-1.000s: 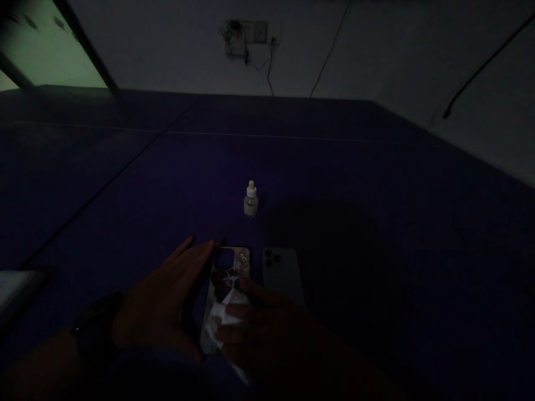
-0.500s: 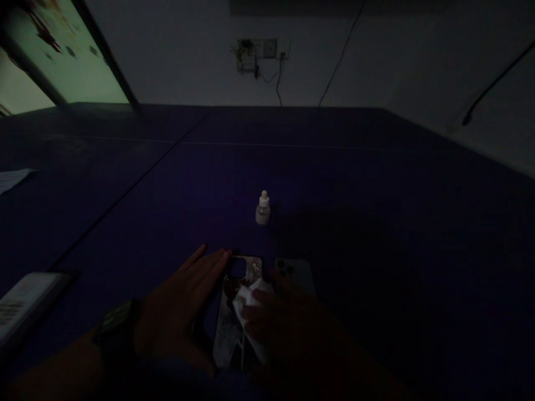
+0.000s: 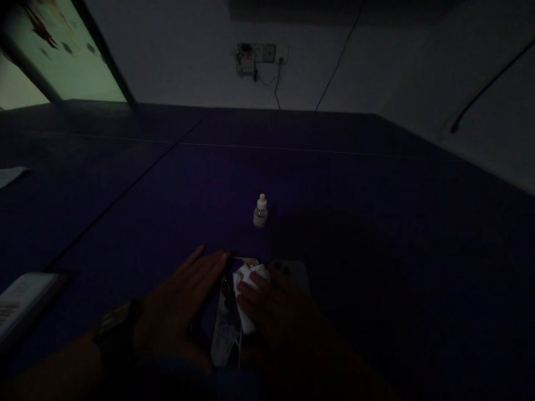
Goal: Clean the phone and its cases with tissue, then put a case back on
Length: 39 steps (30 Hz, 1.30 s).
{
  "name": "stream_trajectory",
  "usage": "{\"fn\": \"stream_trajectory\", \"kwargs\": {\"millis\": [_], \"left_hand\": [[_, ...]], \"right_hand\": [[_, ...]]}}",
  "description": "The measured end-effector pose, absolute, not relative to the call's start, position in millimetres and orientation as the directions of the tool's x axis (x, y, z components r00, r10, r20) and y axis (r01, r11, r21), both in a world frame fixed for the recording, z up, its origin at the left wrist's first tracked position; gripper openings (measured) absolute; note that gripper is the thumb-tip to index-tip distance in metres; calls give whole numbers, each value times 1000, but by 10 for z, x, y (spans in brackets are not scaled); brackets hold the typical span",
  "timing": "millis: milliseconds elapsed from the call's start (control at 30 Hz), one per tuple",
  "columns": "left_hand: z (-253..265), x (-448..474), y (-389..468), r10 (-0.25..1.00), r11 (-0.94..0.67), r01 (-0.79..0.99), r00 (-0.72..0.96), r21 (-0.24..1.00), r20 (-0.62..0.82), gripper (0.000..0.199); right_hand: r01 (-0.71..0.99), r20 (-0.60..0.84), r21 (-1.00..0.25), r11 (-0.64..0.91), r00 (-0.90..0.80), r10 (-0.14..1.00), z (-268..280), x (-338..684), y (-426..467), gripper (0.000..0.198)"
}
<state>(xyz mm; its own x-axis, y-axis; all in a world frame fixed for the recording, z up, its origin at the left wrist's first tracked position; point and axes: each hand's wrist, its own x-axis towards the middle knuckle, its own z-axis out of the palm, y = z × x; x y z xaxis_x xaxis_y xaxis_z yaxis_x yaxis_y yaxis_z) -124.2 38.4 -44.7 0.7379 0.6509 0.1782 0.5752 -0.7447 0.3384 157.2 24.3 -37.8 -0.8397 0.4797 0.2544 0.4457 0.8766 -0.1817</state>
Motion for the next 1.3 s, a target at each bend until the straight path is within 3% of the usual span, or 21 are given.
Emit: {"fn": "stream_trajectory", "kwargs": {"millis": [133, 267, 400, 467, 567, 633, 733, 800, 867, 967, 1033, 1200, 1233, 1300], "left_hand": [[-436, -1238, 381, 655, -740, 579, 737, 343, 167, 151], [-441, -1241, 382, 659, -736, 583, 734, 344, 163, 151], [-445, -1245, 379, 662, -736, 592, 731, 329, 164, 151], [-447, -1247, 372, 656, -742, 589, 736, 320, 167, 151], [-461, -1249, 363, 651, -749, 584, 736, 313, 187, 152], [-473, -1251, 363, 657, -746, 585, 725, 318, 209, 153], [-481, -1256, 372, 657, -747, 583, 723, 320, 214, 153], [-482, -1261, 379, 650, -752, 581, 732, 312, 205, 151], [-484, -1264, 380, 643, -758, 576, 736, 305, 209, 150], [-485, -1264, 372, 640, -763, 573, 737, 301, 218, 153], [-482, -1262, 365, 648, -756, 582, 730, 300, 217, 153], [-487, -1264, 367, 648, -756, 582, 730, 298, 218, 155], [-491, -1267, 370, 643, -761, 577, 732, 296, 226, 155], [-494, -1274, 376, 637, -767, 571, 733, 293, 238, 154]], "right_hand": [[292, 312, -226, 929, -882, 353, -370, 1551, 233, 50], [358, 373, -220, 907, -828, 418, -363, 1598, 242, 33], [451, 288, -158, 878, -830, 478, -427, 1539, 262, 60], [375, 324, -166, 912, -853, 410, -458, 1489, 265, 60], [230, 354, -188, 955, -891, 284, -428, 1482, 254, 38], [282, 307, -228, 932, -887, 344, -369, 1526, 236, 36], [458, 229, -252, 852, -828, 513, -326, 1576, 213, 54], [498, 215, -240, 833, -810, 546, -364, 1557, 212, 65], [422, 249, -222, 879, -847, 469, -426, 1511, 226, 57], [251, 304, -204, 946, -903, 305, -465, 1479, 255, 29], [215, 305, -208, 954, -913, 272, -439, 1512, 265, 26], [483, 274, -182, 857, -812, 516, -390, 1560, 264, 61], [489, 274, -168, 856, -811, 517, -386, 1537, 269, 64], [391, 271, -140, 910, -869, 415, -356, 1479, 288, 56]]}}
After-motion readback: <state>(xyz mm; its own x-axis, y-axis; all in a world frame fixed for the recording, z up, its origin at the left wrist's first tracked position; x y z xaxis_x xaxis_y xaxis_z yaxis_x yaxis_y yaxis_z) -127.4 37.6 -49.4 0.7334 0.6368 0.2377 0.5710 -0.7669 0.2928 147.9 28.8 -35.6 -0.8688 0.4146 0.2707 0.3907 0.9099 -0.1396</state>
